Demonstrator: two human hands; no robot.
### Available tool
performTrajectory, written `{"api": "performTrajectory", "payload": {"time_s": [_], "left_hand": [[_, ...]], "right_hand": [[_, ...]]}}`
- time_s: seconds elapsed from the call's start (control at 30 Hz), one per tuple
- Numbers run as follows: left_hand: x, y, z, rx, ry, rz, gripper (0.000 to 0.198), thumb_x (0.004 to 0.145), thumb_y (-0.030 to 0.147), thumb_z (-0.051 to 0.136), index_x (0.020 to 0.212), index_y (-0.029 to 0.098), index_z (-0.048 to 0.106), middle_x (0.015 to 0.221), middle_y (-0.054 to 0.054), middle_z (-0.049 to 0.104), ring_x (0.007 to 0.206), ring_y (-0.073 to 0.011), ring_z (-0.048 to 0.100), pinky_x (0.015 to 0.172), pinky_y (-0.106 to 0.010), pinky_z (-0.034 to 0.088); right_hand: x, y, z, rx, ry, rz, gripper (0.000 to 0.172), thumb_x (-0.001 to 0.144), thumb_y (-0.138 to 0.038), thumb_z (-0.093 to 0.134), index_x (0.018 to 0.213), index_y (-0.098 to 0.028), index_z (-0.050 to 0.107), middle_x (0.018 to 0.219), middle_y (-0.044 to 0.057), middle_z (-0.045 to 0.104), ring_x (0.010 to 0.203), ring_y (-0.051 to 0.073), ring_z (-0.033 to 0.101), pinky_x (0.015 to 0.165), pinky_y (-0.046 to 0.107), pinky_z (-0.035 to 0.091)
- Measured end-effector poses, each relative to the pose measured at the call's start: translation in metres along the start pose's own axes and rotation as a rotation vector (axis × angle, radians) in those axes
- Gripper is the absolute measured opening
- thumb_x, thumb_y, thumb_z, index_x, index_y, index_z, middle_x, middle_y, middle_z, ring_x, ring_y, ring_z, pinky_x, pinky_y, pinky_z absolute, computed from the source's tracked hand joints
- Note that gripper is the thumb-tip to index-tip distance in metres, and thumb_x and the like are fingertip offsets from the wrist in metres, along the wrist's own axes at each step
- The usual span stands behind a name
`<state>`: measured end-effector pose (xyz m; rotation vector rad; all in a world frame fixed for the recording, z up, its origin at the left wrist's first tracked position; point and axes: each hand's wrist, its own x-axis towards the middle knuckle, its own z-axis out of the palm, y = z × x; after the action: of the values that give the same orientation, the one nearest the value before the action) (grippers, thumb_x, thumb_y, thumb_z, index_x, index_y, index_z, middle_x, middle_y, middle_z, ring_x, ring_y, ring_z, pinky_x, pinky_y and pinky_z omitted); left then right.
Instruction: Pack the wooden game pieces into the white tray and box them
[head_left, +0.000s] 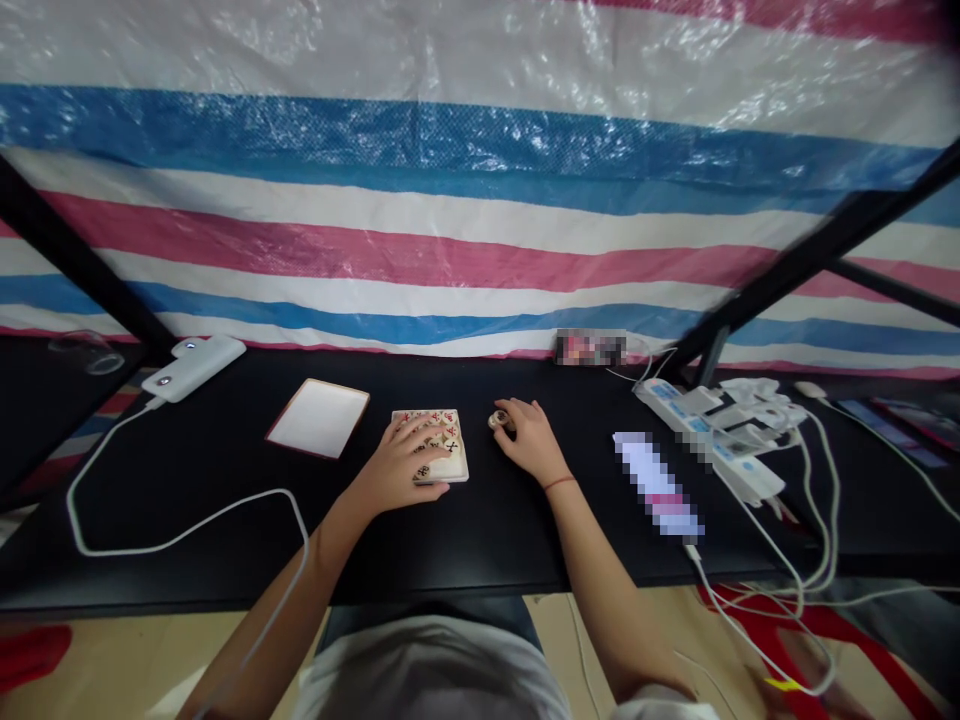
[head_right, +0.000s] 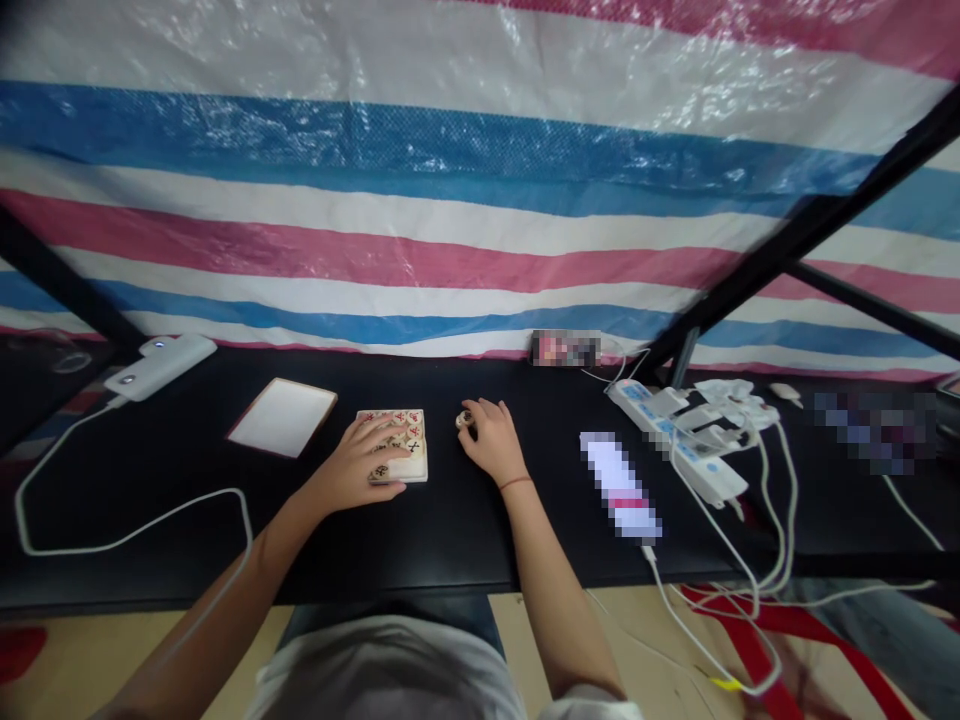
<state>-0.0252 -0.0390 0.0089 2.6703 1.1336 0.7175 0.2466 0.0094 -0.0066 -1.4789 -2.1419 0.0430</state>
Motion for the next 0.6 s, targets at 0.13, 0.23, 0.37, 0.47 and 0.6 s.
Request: {"api": "performTrajectory", "payload": {"time_s": [0.13, 0.23, 0.37, 0.47, 0.6], "left_hand": [[0.001, 0.002, -0.002, 0.004, 0.036, 0.013, 0.027, 0.078, 0.039, 0.067, 0.101, 0.025, 0.069, 0.122, -0.005, 0.063, 0.126, -0.0266, 0.046, 0.11, -0.045, 0.029], [0.002, 0.001, -0.005, 0.008, 0.058, 0.008, 0.019, 0.077, 0.038, 0.068, 0.09, 0.024, 0.07, 0.115, -0.005, 0.065, 0.119, -0.0254, 0.05, 0.104, -0.043, 0.034], [0.001, -0.001, -0.006, -0.013, 0.061, 0.0, 0.014, 0.077, 0.037, 0.069, 0.077, 0.022, 0.068, 0.113, -0.005, 0.065, 0.116, -0.0259, 0.052, 0.1, -0.043, 0.037], [0.001, -0.002, -0.006, -0.068, 0.105, -0.015, 0.028, 0.076, 0.036, 0.07, 0.101, 0.023, 0.067, 0.114, -0.007, 0.064, 0.115, -0.0252, 0.053, 0.1, -0.041, 0.041], [0.002, -0.004, -0.003, -0.093, 0.18, -0.038, 0.043, 0.086, 0.038, 0.062, 0.125, 0.023, 0.056, 0.114, -0.009, 0.063, 0.109, -0.0223, 0.058, 0.095, -0.038, 0.047]], "right_hand": [[-0.003, 0.006, 0.009, -0.006, -0.028, -0.019, 0.029, 0.083, -0.023, 0.048, 0.108, -0.02, 0.062, 0.107, 0.011, 0.07, 0.109, 0.028, 0.062, 0.106, 0.058, 0.032], [-0.002, 0.007, 0.012, 0.003, 0.026, -0.034, 0.025, 0.084, -0.028, 0.05, 0.103, -0.021, 0.064, 0.103, 0.01, 0.071, 0.105, 0.028, 0.063, 0.108, 0.061, 0.028], [0.0, -0.008, 0.008, 0.083, 0.126, -0.016, 0.022, 0.085, -0.033, 0.053, 0.1, -0.021, 0.065, 0.099, 0.008, 0.071, 0.097, 0.026, 0.065, 0.109, 0.062, 0.026], [-0.002, -0.039, 0.003, 0.242, 0.187, -0.012, 0.023, 0.086, -0.037, 0.057, 0.102, -0.022, 0.064, 0.098, 0.007, 0.071, 0.091, 0.023, 0.067, 0.108, 0.058, 0.032], [-0.005, -0.08, 0.004, 0.513, 0.146, -0.085, 0.022, 0.084, -0.039, 0.064, 0.1, -0.023, 0.065, 0.095, 0.005, 0.071, 0.092, 0.022, 0.067, 0.105, 0.051, 0.042]]}}
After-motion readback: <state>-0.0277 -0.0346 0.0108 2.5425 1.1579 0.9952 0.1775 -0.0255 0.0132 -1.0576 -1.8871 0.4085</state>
